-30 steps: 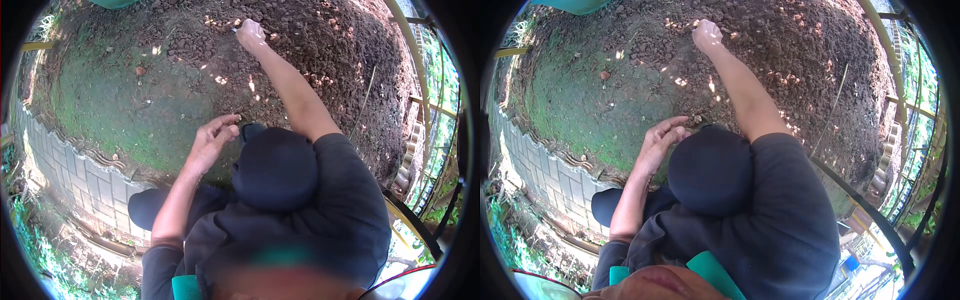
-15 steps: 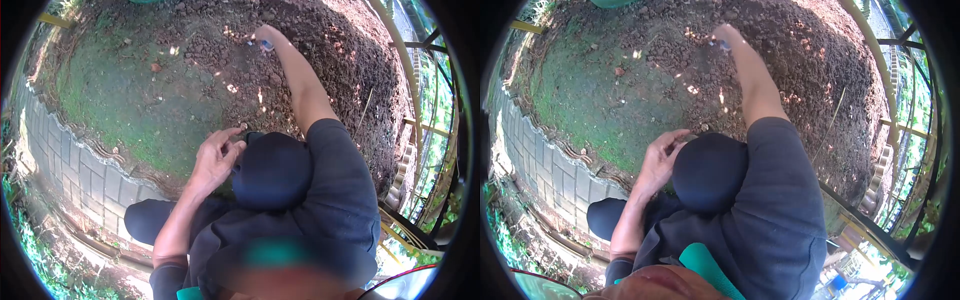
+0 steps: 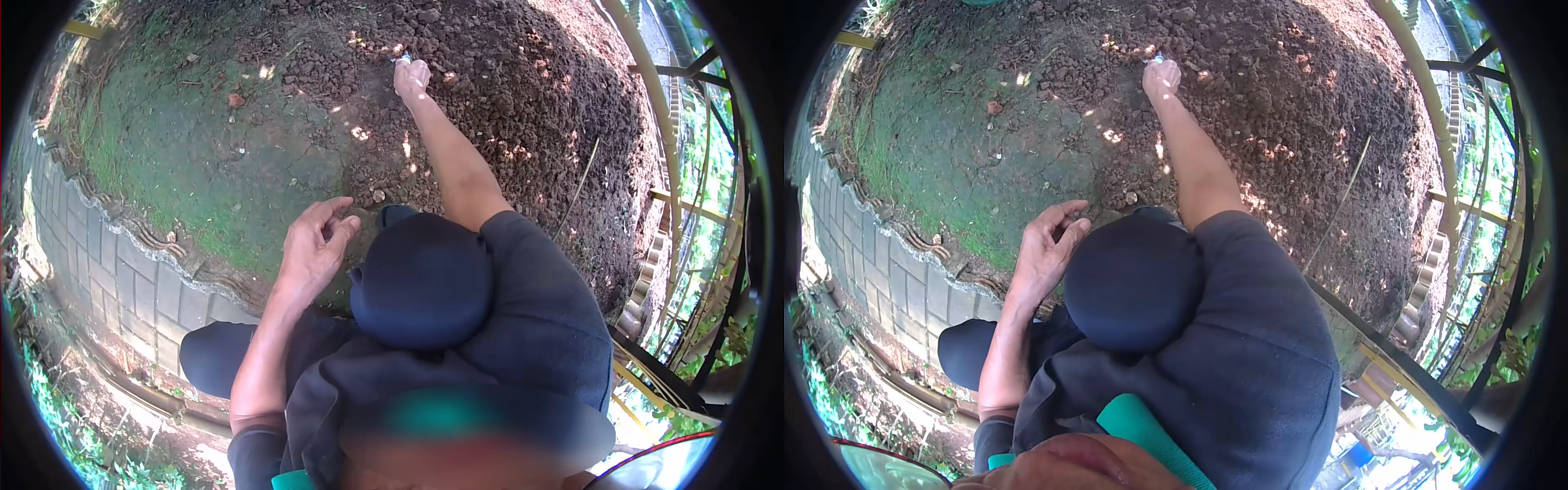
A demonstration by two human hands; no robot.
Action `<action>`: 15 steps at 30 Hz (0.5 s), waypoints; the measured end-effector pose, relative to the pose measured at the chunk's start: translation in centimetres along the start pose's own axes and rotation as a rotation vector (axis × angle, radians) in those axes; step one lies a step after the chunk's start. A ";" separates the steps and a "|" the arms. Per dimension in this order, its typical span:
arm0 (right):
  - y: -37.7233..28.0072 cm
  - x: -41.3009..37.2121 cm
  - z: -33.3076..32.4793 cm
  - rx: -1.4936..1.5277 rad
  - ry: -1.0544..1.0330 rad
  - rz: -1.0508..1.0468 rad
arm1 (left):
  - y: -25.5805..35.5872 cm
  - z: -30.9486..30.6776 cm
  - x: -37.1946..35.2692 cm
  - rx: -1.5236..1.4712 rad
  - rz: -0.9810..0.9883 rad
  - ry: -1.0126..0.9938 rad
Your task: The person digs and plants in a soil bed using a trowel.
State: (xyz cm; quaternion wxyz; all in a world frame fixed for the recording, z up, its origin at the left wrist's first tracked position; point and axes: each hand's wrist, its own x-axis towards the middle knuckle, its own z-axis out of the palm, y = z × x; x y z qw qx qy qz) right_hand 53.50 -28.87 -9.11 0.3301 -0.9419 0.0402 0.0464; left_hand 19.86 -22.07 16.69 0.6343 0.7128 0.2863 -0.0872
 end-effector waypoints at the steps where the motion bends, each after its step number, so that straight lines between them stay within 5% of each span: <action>1: -0.2 -0.2 -0.3 0.033 0.005 0.009 | 0.1 0.1 0.0 0.030 0.003 -0.004; 7: 1.2 -0.4 -0.1 0.011 0.109 -0.225 | 1.0 0.6 0.4 0.180 0.137 0.043; 13: -1.9 2.1 -5.9 0.693 -0.494 0.416 | 0.8 0.2 0.2 0.228 0.075 0.035; 15: -3.1 4.8 -8.0 0.486 -0.609 0.508 | 0.4 0.4 0.2 0.237 0.079 0.007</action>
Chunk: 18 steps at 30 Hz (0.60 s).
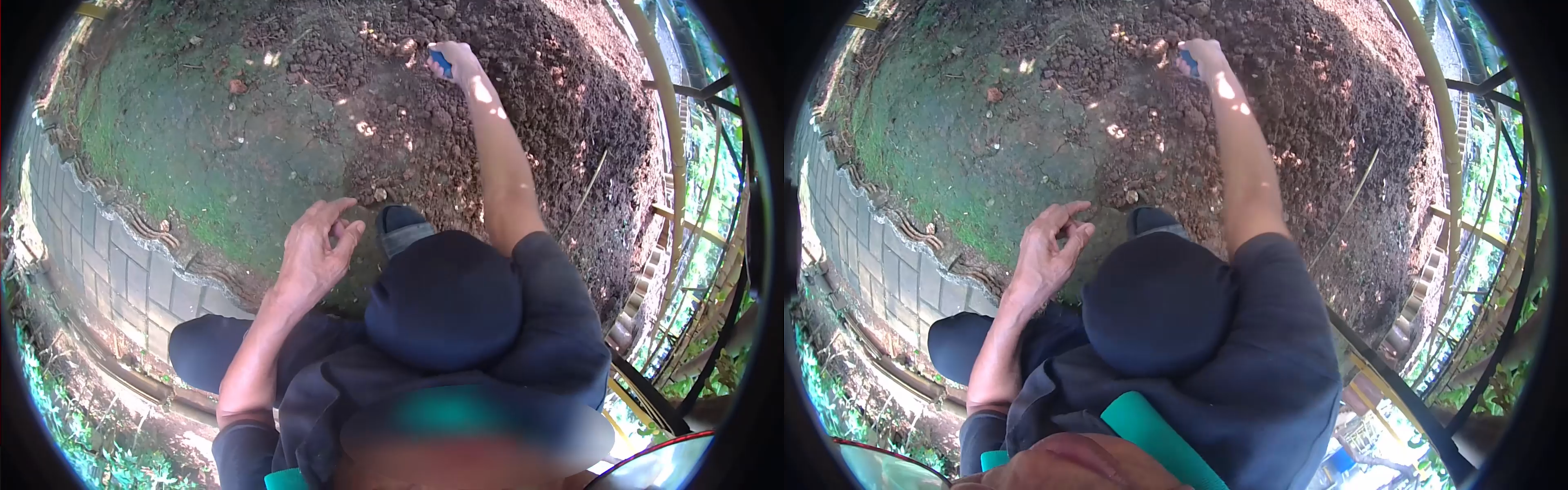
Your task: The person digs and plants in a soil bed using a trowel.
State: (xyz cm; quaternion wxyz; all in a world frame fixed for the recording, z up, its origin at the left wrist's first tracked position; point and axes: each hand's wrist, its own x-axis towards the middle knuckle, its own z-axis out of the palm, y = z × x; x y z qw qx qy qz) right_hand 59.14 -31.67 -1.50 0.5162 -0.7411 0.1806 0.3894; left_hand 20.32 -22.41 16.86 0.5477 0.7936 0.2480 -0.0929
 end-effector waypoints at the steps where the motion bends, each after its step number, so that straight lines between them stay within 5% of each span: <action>1: -0.3 -0.7 0.7 -0.095 0.046 -0.044 | 0.0 0.0 0.3 0.003 0.019 -0.001; 4: 1.0 2.3 2.0 -0.468 0.117 -0.126 | 0.9 0.3 0.9 -0.005 0.040 -0.038; 8: -0.2 2.8 3.6 -0.178 0.155 0.029 | 0.9 1.1 1.6 -0.026 0.057 -0.034; 18: 5.8 1.1 4.6 0.261 0.244 -0.381 | 0.5 0.8 0.8 0.017 0.035 0.014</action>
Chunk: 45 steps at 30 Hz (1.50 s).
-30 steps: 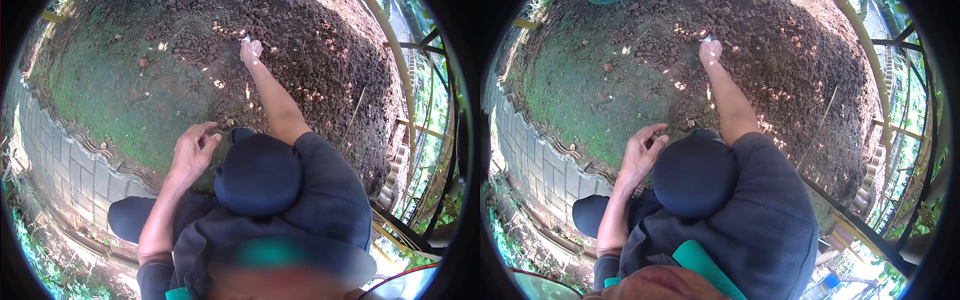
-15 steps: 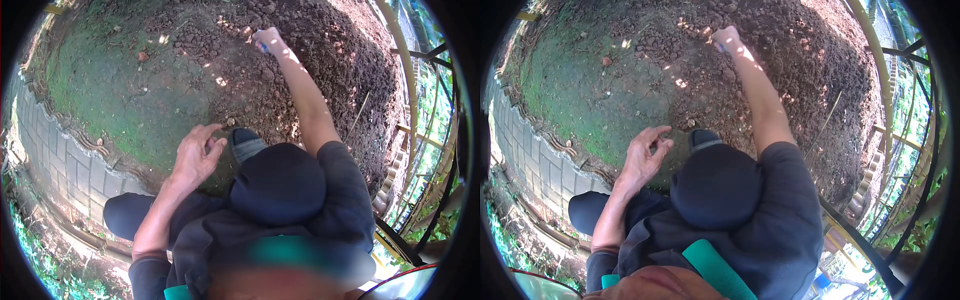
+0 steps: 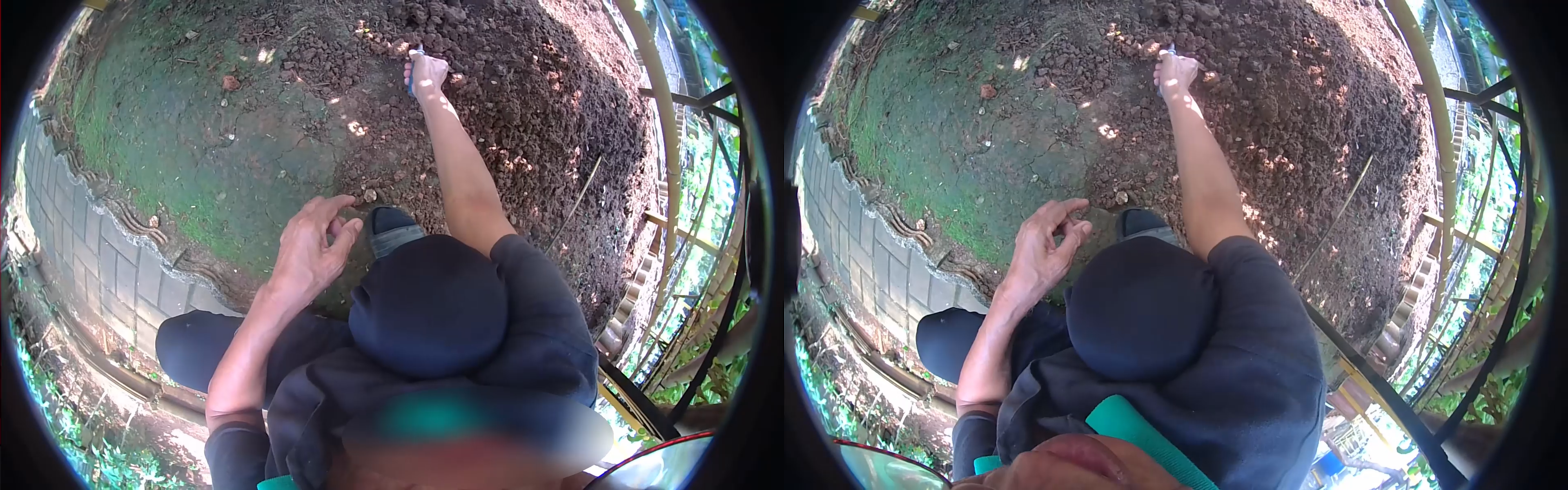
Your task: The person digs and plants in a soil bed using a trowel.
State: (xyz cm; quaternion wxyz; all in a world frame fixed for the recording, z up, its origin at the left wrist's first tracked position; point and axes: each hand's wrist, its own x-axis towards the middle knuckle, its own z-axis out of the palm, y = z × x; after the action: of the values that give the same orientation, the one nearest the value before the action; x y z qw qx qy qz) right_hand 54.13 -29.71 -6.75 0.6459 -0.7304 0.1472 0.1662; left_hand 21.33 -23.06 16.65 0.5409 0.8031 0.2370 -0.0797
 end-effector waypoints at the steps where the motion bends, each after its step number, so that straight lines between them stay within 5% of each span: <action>1: 0.2 -0.1 -0.3 0.031 -0.021 -0.020 | 0.0 -0.1 0.0 0.003 -0.002 0.000; 4: -3.6 -1.1 -3.0 0.165 0.111 -0.193 | -0.6 -0.1 0.0 0.024 -0.023 0.011; 6: -6.7 0.2 -5.8 0.486 0.168 -0.056 | -0.6 -0.2 0.0 0.025 -0.020 -0.012; 8: -8.1 1.2 -9.6 0.621 0.002 0.010 | -0.5 0.2 0.2 0.016 0.009 -0.029; 10: -10.1 -1.1 -12.7 0.014 -0.292 -0.041 | -0.5 0.6 0.8 0.016 0.051 -0.043; 11: -11.8 -3.5 -12.6 -0.195 -0.341 0.111 | -0.5 0.8 1.1 0.007 0.054 -0.063; 16: -8.3 -7.1 -11.1 -0.611 -0.418 0.099 | -0.8 2.0 2.7 -0.038 0.082 -0.104; 22: -6.4 0.0 -4.9 -1.170 -0.415 -0.282 | 0.1 1.2 1.8 -0.052 0.019 -0.125; 25: -4.1 4.2 -1.5 -0.998 -0.098 -0.331 | -1.2 1.3 1.2 -0.009 0.018 -0.049; 28: -2.0 3.1 -1.8 -0.964 0.003 -0.385 | -0.8 0.4 0.9 0.015 -0.043 -0.042; 30: -0.7 1.4 -2.5 -0.837 0.119 -0.736 | -0.7 0.2 0.7 0.027 -0.010 -0.029; 32: -0.4 -0.8 -3.0 -0.167 0.124 -0.274 | -0.5 0.4 0.8 0.018 0.014 -0.033; 33: -1.3 -2.5 -3.4 -0.062 0.121 -0.243 | -0.3 0.6 1.0 0.008 0.019 -0.039; 38: -4.3 -7.0 -7.5 0.009 -0.057 -0.257 | 0.1 0.5 1.8 -0.025 0.053 -0.093; 45: -4.8 -9.4 -10.5 -0.376 -0.217 -0.124 | -1.0 1.1 2.8 -0.008 0.047 -0.125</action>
State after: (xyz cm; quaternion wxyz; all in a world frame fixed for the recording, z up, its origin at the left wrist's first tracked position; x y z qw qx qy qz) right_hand 48.28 -39.57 2.73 0.5196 -0.8234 -0.0018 0.2281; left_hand 23.45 -22.95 14.27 0.5596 0.7996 0.1842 -0.1162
